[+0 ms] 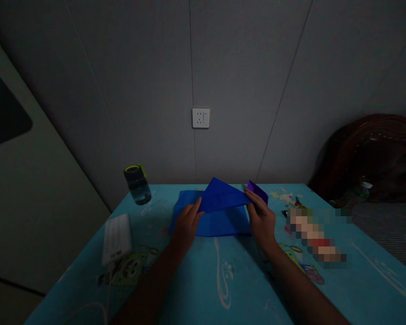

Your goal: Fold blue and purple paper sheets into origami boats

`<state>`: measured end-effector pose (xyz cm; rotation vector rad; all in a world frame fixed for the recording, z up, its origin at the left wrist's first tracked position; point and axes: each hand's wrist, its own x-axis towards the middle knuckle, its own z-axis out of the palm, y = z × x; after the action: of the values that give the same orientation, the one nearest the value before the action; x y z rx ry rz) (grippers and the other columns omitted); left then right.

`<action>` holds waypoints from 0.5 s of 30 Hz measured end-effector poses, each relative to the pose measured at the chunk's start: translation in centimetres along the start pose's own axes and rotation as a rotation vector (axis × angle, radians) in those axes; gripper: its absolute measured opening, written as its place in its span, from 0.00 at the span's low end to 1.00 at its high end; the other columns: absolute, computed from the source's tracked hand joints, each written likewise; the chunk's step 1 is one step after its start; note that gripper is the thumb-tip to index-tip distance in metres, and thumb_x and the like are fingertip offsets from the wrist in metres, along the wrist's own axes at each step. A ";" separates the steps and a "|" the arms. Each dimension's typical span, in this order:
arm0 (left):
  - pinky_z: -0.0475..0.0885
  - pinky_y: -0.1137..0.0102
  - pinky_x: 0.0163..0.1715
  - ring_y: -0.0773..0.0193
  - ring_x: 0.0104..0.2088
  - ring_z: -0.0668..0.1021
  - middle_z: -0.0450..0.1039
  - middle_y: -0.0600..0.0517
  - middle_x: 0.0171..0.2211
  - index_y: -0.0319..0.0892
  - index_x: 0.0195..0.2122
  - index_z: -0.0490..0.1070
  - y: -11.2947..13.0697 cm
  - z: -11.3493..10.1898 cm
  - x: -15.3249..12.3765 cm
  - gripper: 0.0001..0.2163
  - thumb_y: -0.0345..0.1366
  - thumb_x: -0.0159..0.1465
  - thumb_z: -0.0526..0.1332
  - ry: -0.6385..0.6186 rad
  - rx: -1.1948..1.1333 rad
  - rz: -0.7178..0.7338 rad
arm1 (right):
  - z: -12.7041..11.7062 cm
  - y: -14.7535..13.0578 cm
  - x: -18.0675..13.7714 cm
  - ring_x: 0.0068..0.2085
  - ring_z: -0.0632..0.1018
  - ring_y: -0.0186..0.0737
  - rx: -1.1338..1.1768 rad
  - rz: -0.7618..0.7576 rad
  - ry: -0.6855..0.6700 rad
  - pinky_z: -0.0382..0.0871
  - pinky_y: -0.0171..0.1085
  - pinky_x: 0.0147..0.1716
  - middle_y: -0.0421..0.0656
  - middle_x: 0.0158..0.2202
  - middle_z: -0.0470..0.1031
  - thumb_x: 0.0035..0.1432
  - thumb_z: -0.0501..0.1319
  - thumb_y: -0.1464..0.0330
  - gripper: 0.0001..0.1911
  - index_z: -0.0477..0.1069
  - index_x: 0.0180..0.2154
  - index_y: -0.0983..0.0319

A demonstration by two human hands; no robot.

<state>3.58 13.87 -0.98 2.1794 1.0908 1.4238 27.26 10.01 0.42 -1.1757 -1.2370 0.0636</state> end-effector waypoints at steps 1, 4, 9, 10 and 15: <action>0.76 0.67 0.36 0.60 0.33 0.79 0.75 0.46 0.36 0.44 0.59 0.69 0.0 0.1 0.0 0.22 0.47 0.69 0.52 -0.011 -0.002 -0.006 | 0.0 0.0 0.0 0.53 0.77 0.46 -0.010 0.000 0.013 0.69 0.51 0.56 0.45 0.51 0.78 0.62 0.58 0.67 0.15 0.78 0.48 0.55; 0.77 0.64 0.38 0.56 0.39 0.80 0.76 0.42 0.45 0.42 0.61 0.66 -0.4 0.5 -0.1 0.23 0.46 0.69 0.51 -0.044 0.012 -0.013 | -0.3 -0.2 0.0 0.51 0.78 0.46 -0.038 -0.002 0.029 0.70 0.50 0.54 0.45 0.49 0.79 0.61 0.58 0.68 0.16 0.78 0.48 0.55; 0.77 0.58 0.45 0.52 0.46 0.80 0.75 0.39 0.52 0.40 0.62 0.65 -1.1 0.5 -0.2 0.22 0.44 0.70 0.51 -0.053 0.000 0.019 | -0.7 -0.6 0.0 0.48 0.80 0.46 -0.055 -0.019 0.050 0.72 0.50 0.52 0.44 0.47 0.81 0.59 0.58 0.69 0.16 0.79 0.47 0.56; 0.77 0.58 0.47 0.51 0.48 0.80 0.75 0.40 0.52 0.41 0.61 0.66 -1.1 0.4 -0.2 0.22 0.43 0.69 0.52 -0.040 -0.011 0.022 | -0.7 -0.5 0.0 0.48 0.81 0.46 -0.059 -0.027 0.048 0.73 0.50 0.52 0.43 0.46 0.81 0.59 0.58 0.68 0.16 0.79 0.47 0.55; 0.73 0.57 0.53 0.51 0.51 0.78 0.76 0.44 0.52 0.45 0.57 0.70 -0.6 -0.2 -0.3 0.20 0.44 0.67 0.56 0.063 -0.053 -0.042 | -0.8 0.0 -0.4 0.47 0.81 0.46 -0.091 -0.093 0.017 0.74 0.49 0.51 0.40 0.48 0.80 0.59 0.59 0.69 0.18 0.77 0.49 0.52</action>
<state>3.09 14.00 -1.50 2.0763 1.1009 1.4956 27.65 9.25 0.24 -1.1932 -1.2890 -0.0731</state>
